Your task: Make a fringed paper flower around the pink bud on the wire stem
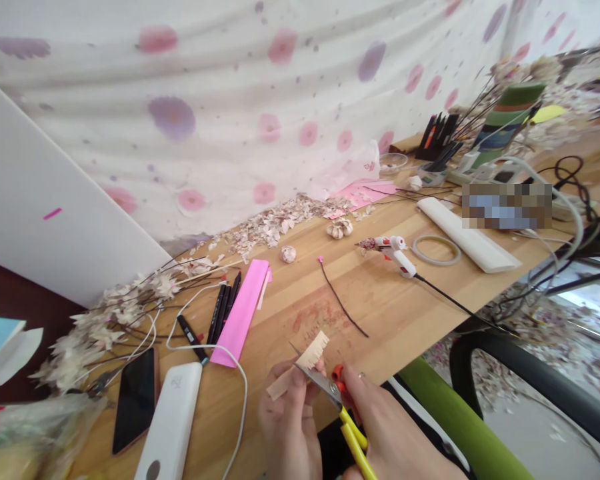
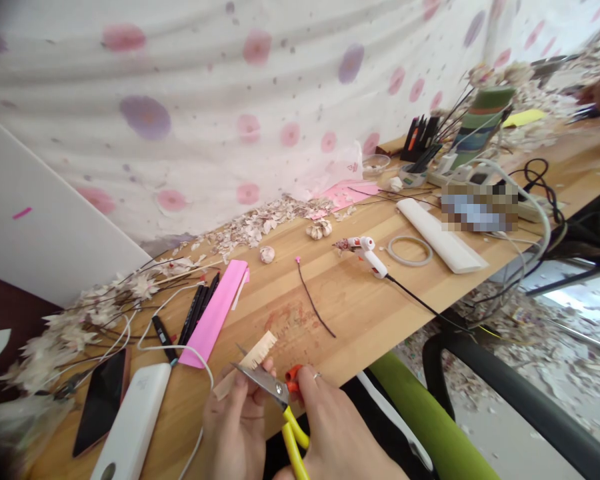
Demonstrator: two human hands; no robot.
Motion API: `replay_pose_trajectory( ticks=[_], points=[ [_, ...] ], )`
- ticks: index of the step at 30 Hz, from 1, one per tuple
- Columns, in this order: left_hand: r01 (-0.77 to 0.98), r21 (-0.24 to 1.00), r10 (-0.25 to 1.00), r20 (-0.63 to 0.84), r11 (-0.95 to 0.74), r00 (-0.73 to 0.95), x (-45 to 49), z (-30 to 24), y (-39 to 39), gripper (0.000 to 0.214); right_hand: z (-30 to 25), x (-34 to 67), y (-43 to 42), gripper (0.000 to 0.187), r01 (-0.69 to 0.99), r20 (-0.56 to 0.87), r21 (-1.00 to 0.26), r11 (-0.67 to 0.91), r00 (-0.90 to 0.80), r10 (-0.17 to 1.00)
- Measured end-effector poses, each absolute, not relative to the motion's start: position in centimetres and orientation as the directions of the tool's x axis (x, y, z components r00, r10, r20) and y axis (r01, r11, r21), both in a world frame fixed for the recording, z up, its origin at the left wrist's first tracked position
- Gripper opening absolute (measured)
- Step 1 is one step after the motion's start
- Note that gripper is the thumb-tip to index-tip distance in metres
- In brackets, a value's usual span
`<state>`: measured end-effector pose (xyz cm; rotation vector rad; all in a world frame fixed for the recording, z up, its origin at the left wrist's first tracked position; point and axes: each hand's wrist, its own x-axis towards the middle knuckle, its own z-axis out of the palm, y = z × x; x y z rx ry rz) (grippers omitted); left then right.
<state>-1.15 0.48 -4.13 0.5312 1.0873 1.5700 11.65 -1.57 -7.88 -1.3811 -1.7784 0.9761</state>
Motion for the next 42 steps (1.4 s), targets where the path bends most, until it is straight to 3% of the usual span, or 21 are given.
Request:
replay_pose_trajectory(
  ticks=[21, 34, 42],
  points=[
    [-0.52, 0.851, 0.941, -0.229, 0.071, -0.247, -1.6, -4.4, 0.5, 0.023, -6.9, 11.6, -1.3, 0.088, 0.481, 0.103, -0.855, 0.195, -0.211, 0.972],
    [-0.541, 0.836, 0.938, -0.253, 0.089, -0.235, -2.1, -4.9, 0.5, 0.02, -6.5, 11.6, -1.0, 0.092, 0.495, 0.017, -0.86, 0.127, -0.221, 0.975],
    [-0.551, 0.83, 0.932, -0.263, 0.086, -0.251, -2.0, -5.0, 0.7, 0.022, -6.8, 11.7, -1.0, 0.083, 0.516, 0.024, -0.846, 0.132, -0.21, 0.977]
  ],
)
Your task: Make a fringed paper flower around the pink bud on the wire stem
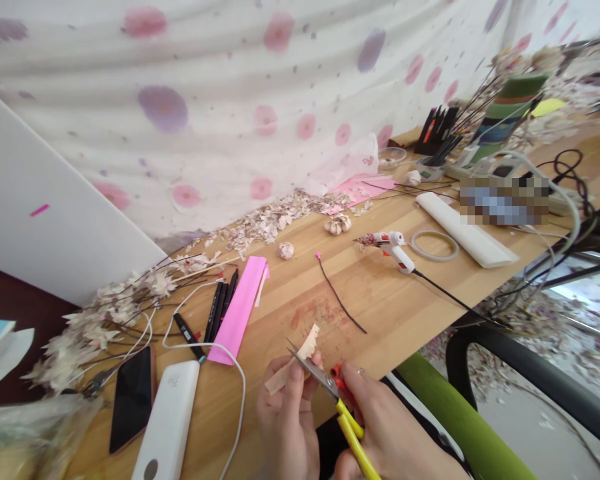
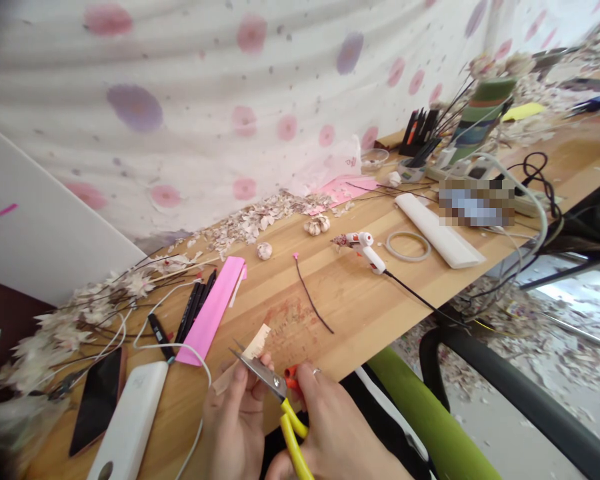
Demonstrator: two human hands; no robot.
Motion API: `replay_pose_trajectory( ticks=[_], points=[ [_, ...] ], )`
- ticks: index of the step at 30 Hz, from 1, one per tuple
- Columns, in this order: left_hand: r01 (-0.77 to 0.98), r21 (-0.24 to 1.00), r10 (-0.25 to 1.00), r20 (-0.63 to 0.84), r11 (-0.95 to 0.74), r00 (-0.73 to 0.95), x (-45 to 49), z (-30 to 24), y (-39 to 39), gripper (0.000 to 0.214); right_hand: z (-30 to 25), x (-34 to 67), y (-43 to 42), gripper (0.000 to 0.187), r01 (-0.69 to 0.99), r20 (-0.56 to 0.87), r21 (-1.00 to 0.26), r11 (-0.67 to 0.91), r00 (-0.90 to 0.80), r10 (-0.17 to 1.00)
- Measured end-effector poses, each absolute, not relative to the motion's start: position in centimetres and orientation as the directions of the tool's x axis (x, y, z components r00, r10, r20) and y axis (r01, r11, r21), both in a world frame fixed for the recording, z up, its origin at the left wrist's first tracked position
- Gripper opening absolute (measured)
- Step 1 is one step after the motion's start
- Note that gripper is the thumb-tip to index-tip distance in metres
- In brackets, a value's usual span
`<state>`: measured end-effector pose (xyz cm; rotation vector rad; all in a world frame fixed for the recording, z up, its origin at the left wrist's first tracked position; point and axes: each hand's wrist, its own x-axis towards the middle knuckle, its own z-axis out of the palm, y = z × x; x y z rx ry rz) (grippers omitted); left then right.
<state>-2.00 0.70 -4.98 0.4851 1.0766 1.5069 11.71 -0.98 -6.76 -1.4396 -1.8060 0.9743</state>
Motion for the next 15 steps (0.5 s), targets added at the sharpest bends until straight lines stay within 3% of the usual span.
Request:
replay_pose_trajectory(
  ticks=[7, 15],
  points=[
    [-0.503, 0.864, 0.958, -0.173, 0.035, -0.23, -2.7, -5.3, 0.5, 0.021, -6.9, 11.8, -1.1, 0.089, 0.513, 0.028, -0.848, 0.133, -0.207, 0.978],
    [-0.571, 0.819, 0.914, -0.272, 0.056, -0.301, -1.2, -3.6, 0.3, 0.031, -8.1, 12.0, -2.0, 0.107, 0.441, 0.072, -0.88, 0.176, -0.244, 0.967]
  ],
)
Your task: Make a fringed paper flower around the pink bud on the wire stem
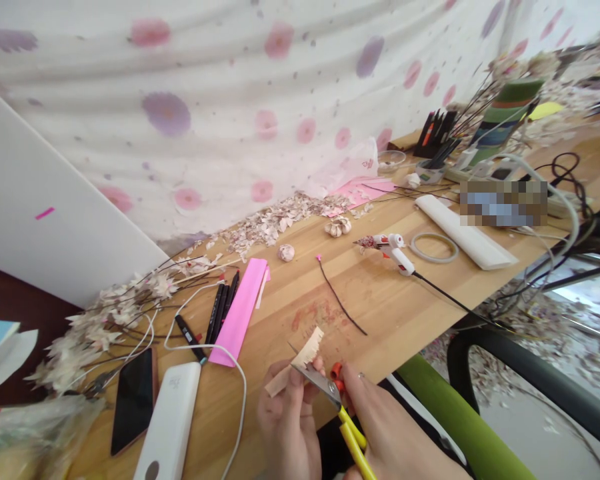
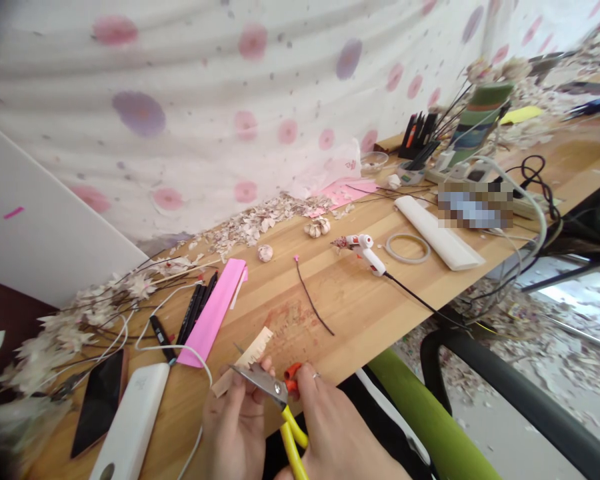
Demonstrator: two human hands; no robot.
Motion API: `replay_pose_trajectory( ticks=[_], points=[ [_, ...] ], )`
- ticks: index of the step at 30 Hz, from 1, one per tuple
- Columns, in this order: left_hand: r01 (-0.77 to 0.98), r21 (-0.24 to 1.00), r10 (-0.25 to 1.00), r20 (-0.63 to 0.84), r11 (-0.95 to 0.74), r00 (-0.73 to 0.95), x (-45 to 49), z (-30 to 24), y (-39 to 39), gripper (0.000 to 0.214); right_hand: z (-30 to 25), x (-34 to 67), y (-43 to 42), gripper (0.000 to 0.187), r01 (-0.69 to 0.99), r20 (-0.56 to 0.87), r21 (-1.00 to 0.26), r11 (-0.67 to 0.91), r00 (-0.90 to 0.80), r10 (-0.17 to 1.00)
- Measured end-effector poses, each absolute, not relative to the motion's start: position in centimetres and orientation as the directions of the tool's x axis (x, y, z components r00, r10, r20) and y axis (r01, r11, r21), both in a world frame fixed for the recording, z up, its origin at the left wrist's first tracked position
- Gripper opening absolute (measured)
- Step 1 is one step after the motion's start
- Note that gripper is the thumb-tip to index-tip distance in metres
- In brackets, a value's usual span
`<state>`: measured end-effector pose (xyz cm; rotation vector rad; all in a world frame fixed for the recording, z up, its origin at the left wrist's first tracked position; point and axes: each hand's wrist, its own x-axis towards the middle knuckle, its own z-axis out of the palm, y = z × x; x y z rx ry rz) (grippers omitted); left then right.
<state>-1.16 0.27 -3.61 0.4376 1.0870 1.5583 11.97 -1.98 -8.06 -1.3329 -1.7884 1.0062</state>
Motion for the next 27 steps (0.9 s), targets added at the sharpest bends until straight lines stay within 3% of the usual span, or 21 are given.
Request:
replay_pose_trajectory(
  ticks=[10, 27],
  points=[
    [-0.517, 0.848, 0.939, -0.265, 0.119, -0.218, -1.9, -5.2, 0.1, 0.029, -7.5, 11.8, -1.8, 0.099, 0.45, 0.092, -0.873, 0.188, -0.227, 0.969],
    [-0.533, 0.844, 0.936, -0.232, 0.058, -0.265, -1.4, -4.3, 0.3, 0.023, -6.3, 11.9, -1.5, 0.089, 0.508, 0.035, -0.845, 0.168, -0.262, 0.965]
  ],
)
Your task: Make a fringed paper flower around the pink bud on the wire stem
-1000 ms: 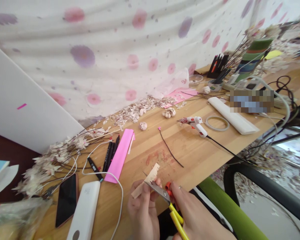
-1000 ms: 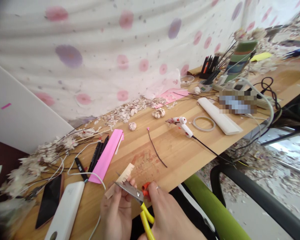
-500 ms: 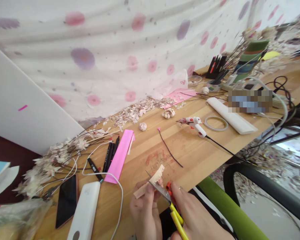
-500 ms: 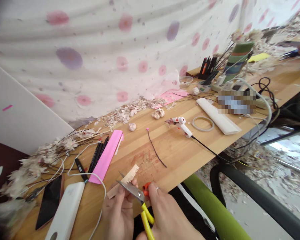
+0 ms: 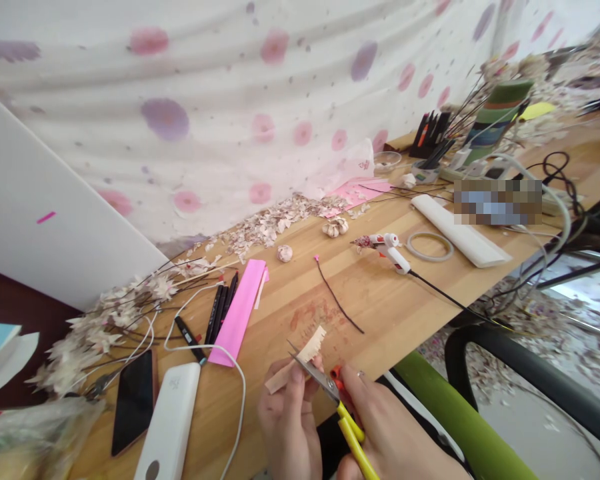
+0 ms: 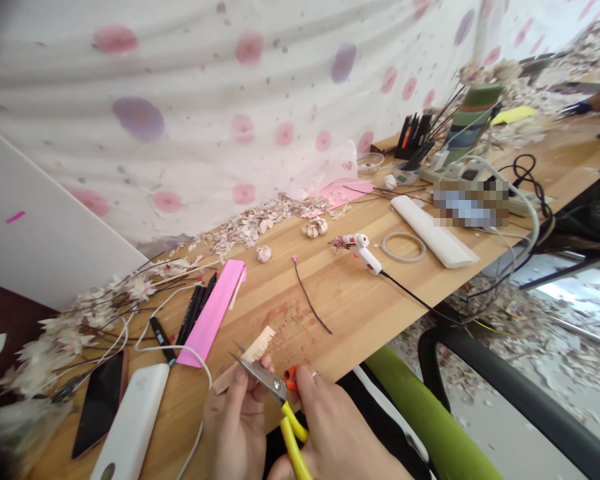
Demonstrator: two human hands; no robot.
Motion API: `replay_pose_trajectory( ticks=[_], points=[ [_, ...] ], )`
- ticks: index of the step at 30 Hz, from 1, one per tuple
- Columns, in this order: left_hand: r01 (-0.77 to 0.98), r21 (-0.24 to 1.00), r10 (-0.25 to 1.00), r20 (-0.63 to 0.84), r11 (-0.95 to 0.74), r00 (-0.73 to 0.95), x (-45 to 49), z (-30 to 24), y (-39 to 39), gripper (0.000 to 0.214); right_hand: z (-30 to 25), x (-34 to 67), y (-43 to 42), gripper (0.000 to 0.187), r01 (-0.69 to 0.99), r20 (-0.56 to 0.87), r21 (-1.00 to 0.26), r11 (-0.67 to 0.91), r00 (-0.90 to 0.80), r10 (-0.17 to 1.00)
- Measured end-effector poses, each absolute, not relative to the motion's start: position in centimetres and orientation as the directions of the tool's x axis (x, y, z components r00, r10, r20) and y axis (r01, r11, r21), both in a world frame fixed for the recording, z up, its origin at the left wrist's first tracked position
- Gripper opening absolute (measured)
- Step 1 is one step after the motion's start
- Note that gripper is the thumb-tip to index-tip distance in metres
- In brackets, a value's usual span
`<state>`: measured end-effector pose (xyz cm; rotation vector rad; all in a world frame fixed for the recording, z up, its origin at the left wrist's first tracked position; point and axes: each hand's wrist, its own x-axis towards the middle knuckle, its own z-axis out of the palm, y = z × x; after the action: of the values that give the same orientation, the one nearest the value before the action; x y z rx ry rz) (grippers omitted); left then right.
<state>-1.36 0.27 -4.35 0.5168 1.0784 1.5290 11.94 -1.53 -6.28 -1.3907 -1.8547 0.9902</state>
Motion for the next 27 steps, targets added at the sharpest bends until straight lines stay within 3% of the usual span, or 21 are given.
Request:
replay_pose_trajectory(
  ticks=[12, 15, 21, 27],
  points=[
    [-0.554, 0.831, 0.909, -0.266, 0.047, -0.322, -0.9, -3.4, 0.5, 0.033, -7.1, 12.1, -1.8, 0.074, 0.481, -0.005, -0.867, 0.132, -0.272, 0.962],
    [-0.57, 0.82, 0.909, -0.279, 0.057, -0.311, -0.8, -3.4, 0.6, 0.036, -7.4, 12.2, -2.1, 0.078, 0.478, 0.003, -0.868, 0.132, -0.262, 0.965],
    [-0.557, 0.828, 0.911, -0.272, 0.057, -0.31, -0.6, -3.4, 0.6, 0.033, -7.4, 12.2, -1.9, 0.103, 0.449, 0.015, -0.885, 0.12, -0.23, 0.973],
    [-0.541, 0.835, 0.908, -0.298, 0.098, -0.295, -0.6, -3.6, 0.3, 0.034, -6.5, 12.0, -1.5, 0.095, 0.494, 0.013, -0.858, 0.139, -0.25, 0.968]
  ],
)
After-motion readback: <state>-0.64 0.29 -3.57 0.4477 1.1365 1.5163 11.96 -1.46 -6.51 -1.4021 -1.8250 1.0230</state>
